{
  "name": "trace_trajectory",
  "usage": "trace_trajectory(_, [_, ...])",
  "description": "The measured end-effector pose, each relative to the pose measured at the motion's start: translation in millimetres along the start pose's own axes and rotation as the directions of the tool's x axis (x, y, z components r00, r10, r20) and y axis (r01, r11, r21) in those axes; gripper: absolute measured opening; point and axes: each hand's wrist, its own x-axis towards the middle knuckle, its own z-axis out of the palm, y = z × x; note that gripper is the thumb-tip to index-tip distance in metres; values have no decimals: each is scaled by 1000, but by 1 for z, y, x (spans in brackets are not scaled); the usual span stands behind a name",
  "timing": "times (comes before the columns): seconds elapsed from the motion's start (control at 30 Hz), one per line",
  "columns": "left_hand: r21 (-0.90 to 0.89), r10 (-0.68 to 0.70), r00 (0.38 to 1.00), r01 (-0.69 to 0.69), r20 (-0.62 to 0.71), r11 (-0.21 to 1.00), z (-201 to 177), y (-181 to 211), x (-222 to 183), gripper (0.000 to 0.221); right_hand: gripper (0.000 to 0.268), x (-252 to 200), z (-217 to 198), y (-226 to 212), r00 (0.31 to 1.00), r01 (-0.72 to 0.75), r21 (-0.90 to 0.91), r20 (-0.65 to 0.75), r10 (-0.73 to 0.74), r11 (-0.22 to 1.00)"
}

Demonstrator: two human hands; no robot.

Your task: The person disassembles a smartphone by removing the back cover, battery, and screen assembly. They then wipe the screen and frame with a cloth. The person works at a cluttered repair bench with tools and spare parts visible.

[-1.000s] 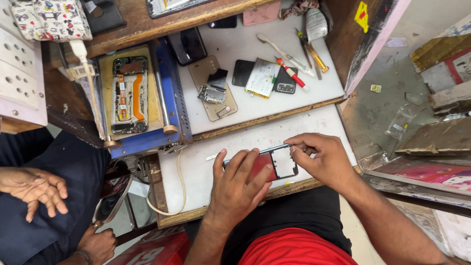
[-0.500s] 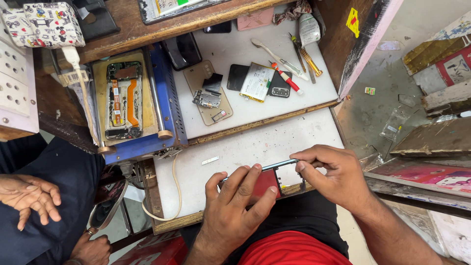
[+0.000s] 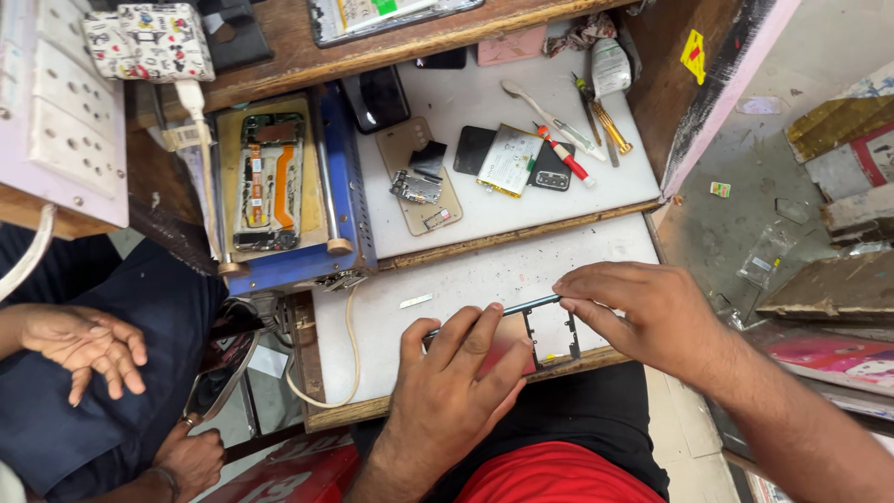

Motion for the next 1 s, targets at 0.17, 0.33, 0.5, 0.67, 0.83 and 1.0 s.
trace_trajectory(0.17, [-10,-41,997,41,66,999,-6,4,6,63,18,13,7,2,956,264,-403,226,-184,876])
trace_trajectory(0.33, [-4,-74,996,74,45,997,-7,3,7,70,18,17,10,16,933,351,-442,237,-270,825])
trace_trajectory(0.5, [-12,-100,995,100,24,995,-7,0,5,71,17,19,20,25,928,374,-347,145,-344,860])
trace_trajectory(0.67, [-39,-143,989,144,32,989,-2,-1,2,73,20,11,31,28,943,320,-254,-9,-333,913])
trace_trajectory(0.83, [-29,-164,986,164,21,986,5,-9,-2,75,16,-2,19,20,955,221,-179,-162,-250,959])
trace_trajectory(1.0, [-23,-159,987,159,-18,987,6,-13,-5,74,14,0,5,7,972,-229,-345,-41,229,910])
